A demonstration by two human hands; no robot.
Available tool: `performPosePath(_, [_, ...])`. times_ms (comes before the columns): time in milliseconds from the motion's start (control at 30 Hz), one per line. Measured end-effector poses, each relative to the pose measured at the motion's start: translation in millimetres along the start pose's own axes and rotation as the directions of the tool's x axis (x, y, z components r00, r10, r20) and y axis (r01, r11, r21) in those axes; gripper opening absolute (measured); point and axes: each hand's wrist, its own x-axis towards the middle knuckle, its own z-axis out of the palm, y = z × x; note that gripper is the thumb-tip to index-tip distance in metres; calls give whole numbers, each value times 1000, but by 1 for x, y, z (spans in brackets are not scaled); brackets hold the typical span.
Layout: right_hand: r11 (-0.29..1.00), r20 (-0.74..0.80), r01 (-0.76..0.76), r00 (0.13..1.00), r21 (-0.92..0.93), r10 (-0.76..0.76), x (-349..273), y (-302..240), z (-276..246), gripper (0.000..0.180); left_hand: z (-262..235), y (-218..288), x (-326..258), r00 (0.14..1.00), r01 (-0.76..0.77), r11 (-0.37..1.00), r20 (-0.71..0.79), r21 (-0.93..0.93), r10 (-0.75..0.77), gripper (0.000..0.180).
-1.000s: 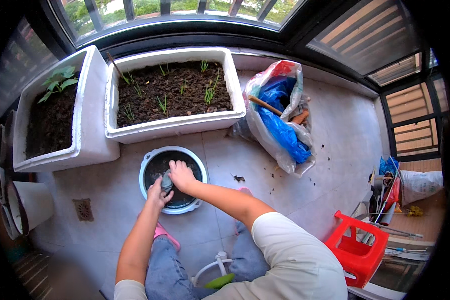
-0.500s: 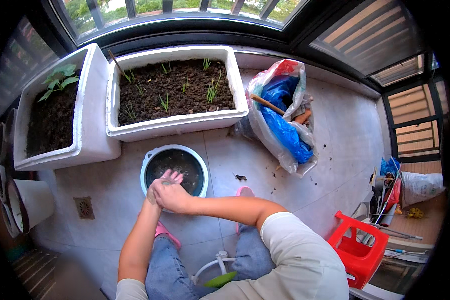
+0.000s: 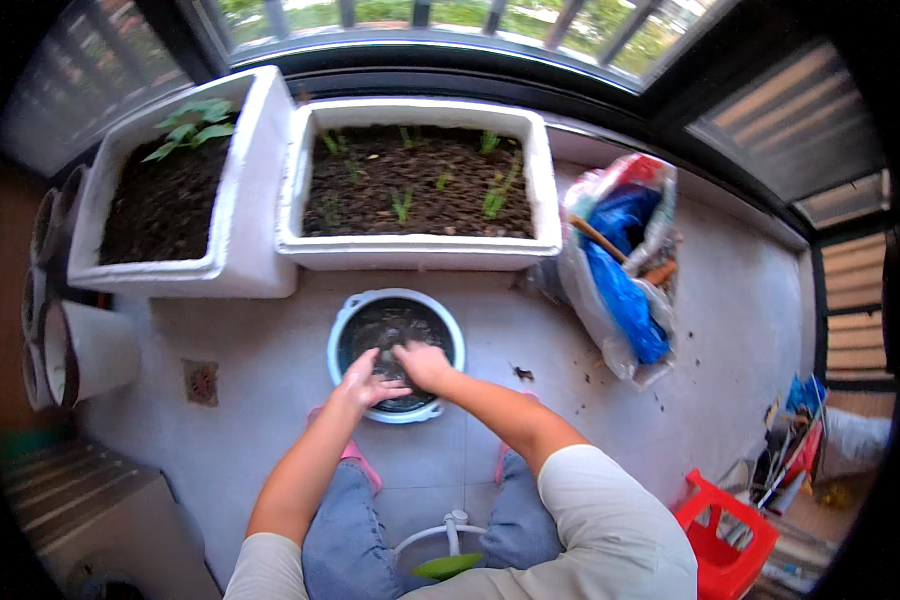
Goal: The person cleans the window sill and the edges of white styrofoam planters using a wet cloth. They also water the plants in the planters and several smaller pots using a pink spray bottle. The person sits on a small stool on the floor during the task.
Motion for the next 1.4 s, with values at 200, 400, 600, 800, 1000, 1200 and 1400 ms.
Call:
performPosePath(200, [750,7,-18,1000,662,17,-10,-73,-50,22,-16,12,14,986,-150,978,-50,144,158,33])
performPosePath(400, [959,-76,80,995,273,-61,-14,-86,-65,21,-7,0,4,937,-253,965,231,-76,264,43])
performPosePath(600, [995,-177,-73,981,72,85,5,-9,-36,23,44,-13,-35,978,-210,958,59,195,202,37])
performPosePath(800, [987,-111,-29,994,-157,12,12,-5,-14,18,0,-12,-12,546,-356,-309,465,882,697,55])
performPosePath(1000, [856,-32,114,993,504,-113,1,-51,-103,22,-4,-11,-26,545,-420,-296,499,858,674,43])
performPosePath(1200, [920,-345,141,939,365,-6,13,-16,-71,18,6,-2,-25,514,-369,-162,346,915,785,45])
performPosePath(1400, [999,-131,-26,991,-48,19,10,-10,-29,20,-5,-10,-14,533,-282,-412,498,866,684,57])
